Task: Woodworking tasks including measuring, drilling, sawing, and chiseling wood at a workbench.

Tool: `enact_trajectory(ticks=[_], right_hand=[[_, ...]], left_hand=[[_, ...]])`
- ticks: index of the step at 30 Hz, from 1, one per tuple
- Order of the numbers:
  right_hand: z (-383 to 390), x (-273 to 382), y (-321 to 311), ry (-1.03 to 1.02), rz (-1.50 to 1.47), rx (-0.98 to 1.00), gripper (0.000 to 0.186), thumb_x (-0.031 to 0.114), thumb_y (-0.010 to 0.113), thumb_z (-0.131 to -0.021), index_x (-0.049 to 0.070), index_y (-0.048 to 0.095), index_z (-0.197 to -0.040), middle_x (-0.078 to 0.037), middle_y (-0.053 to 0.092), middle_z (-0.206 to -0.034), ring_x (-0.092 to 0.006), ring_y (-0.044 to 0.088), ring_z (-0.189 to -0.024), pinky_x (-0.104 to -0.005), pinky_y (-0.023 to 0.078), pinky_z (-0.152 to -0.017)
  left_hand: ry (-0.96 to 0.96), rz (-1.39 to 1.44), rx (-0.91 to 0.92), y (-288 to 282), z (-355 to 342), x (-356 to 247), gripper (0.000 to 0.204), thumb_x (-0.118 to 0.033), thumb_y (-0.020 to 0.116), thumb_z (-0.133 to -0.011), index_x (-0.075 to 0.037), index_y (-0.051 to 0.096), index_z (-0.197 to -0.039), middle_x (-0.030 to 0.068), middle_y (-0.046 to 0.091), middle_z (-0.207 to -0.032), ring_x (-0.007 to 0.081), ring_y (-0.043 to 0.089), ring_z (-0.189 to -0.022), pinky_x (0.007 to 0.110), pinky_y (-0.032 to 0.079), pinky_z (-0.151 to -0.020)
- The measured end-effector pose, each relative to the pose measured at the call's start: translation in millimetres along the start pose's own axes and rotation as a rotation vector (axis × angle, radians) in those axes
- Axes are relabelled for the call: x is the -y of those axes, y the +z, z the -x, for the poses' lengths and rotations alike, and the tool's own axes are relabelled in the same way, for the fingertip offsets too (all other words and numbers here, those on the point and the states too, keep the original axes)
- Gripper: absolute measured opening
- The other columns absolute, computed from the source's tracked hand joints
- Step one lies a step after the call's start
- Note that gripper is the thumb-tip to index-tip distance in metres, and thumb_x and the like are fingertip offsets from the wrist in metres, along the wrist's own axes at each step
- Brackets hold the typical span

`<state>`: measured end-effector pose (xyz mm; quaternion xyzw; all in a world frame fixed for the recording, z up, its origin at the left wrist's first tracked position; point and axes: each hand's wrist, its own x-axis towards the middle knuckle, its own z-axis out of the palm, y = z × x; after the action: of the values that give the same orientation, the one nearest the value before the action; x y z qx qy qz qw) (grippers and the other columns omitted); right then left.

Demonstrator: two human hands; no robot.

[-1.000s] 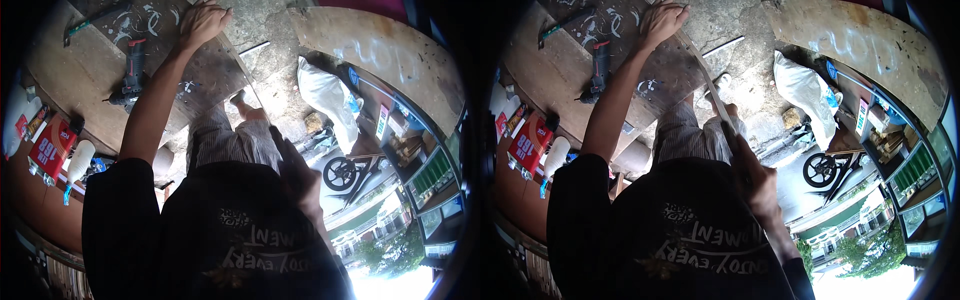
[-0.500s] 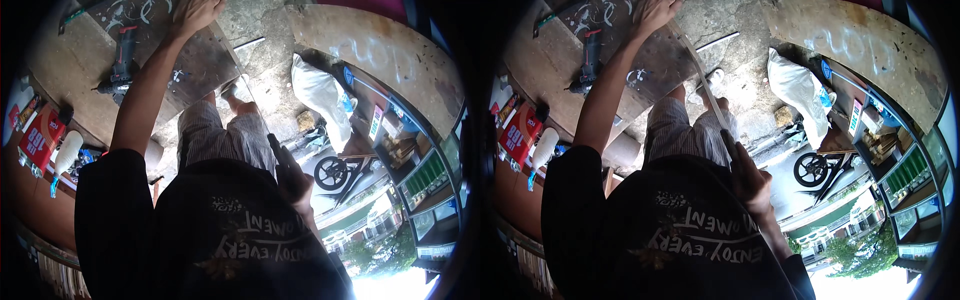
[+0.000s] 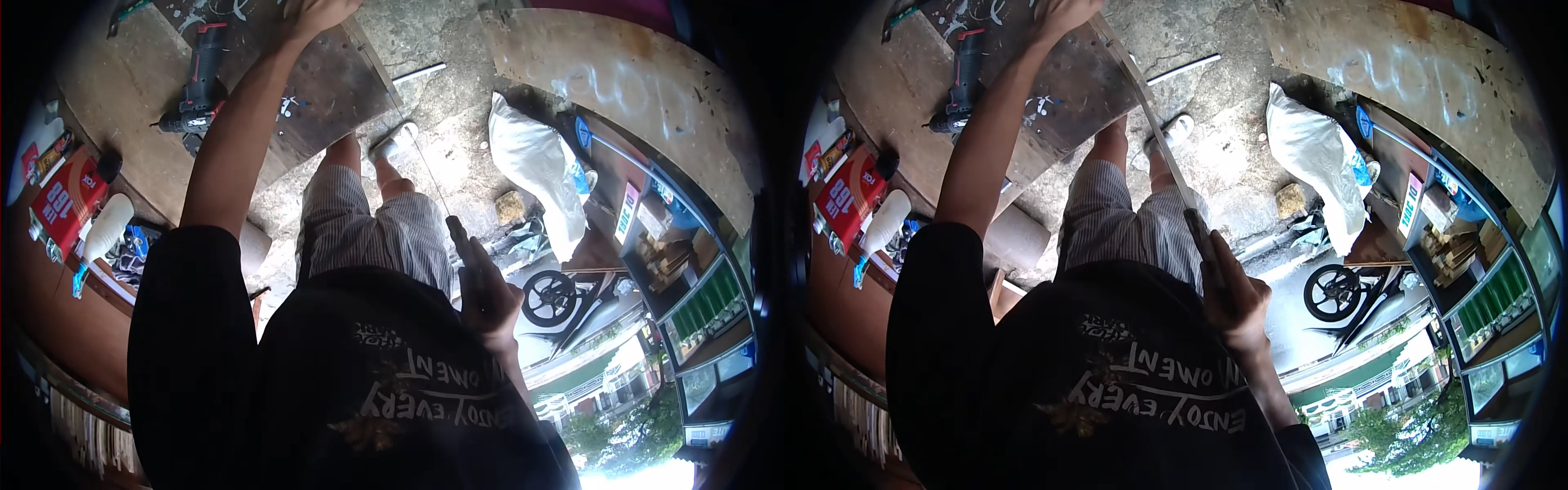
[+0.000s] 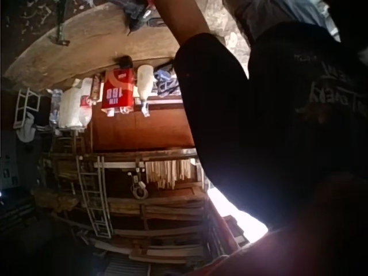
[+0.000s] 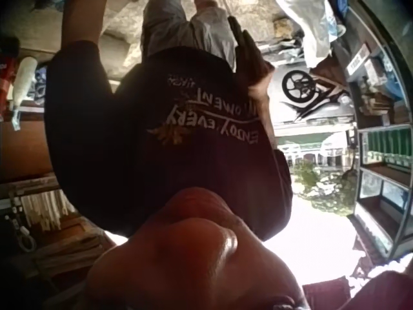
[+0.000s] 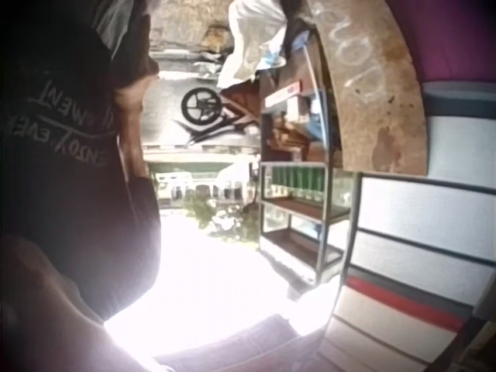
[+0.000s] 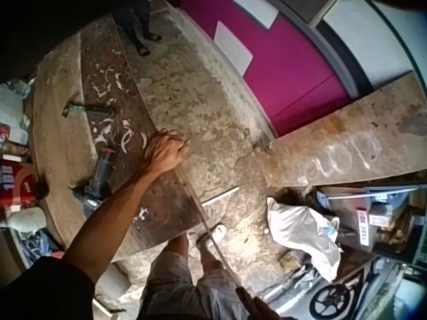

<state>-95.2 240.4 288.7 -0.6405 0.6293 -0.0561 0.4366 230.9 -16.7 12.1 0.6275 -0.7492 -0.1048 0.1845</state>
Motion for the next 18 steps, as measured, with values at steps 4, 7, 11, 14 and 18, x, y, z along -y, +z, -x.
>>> enact_trajectory(ticks=[4, 7, 11, 14, 18], right_hand=[[-117, -10, 69, -0.076, -0.140, -0.043, 0.038, 0.003, 0.069, -0.094, -0.001, 0.064, -0.132, -0.021, 0.075, -0.085, -0.0173, 0.074, -0.067, -0.0320, 0.053, -0.056], [-151, -11, 81, -0.154, -0.186, -0.119, 0.038, 0.004, 0.071, -0.093, -0.001, 0.066, -0.131, -0.015, 0.070, -0.071, -0.0079, 0.061, -0.058, -0.0300, 0.048, -0.051], [-13, -19, 45, -0.030, -0.115, -0.103, 0.035, 0.002, 0.067, -0.096, -0.002, 0.066, -0.130, -0.022, 0.076, -0.099, -0.0122, 0.072, -0.068, -0.0274, 0.053, -0.057], [15, -16, 34, -0.066, -0.095, -0.102, 0.035, 0.000, 0.064, -0.097, -0.003, 0.065, -0.132, -0.024, 0.074, -0.115, -0.0109, 0.074, -0.073, -0.0239, 0.055, -0.060], [-135, -26, 80, -0.163, -0.190, -0.169, 0.035, 0.007, 0.070, -0.093, 0.001, 0.068, -0.128, -0.021, 0.071, -0.075, -0.0170, 0.071, -0.060, -0.0332, 0.050, -0.053]], left_hand=[[0.154, 0.070, -0.197, 29, -3, 41, 0.030, -0.024, 0.067, -0.092, -0.004, 0.073, -0.069, 0.0155, 0.069, -0.079, 0.0335, 0.067, -0.082, 0.048, 0.054, -0.078], [0.076, 0.070, -0.053, 5, -21, 18, 0.033, -0.025, 0.066, -0.091, -0.001, 0.069, -0.069, 0.0181, 0.067, -0.075, 0.0379, 0.066, -0.074, 0.051, 0.052, -0.070], [0.045, 0.031, -0.123, 12, -8, 39, 0.036, -0.029, 0.067, -0.088, 0.001, 0.065, -0.069, 0.0222, 0.063, -0.072, 0.0436, 0.063, -0.066, 0.053, 0.050, -0.064], [0.057, 0.075, -0.160, 23, 3, 36, 0.036, -0.030, 0.066, -0.089, 0.000, 0.067, -0.069, 0.0223, 0.062, -0.070, 0.0435, 0.062, -0.066, 0.054, 0.050, -0.065], [0.070, 0.081, -0.110, 41, -15, 23, 0.037, -0.031, 0.065, -0.090, 0.000, 0.068, -0.070, 0.0219, 0.062, -0.070, 0.0429, 0.064, -0.072, 0.055, 0.051, -0.070]])
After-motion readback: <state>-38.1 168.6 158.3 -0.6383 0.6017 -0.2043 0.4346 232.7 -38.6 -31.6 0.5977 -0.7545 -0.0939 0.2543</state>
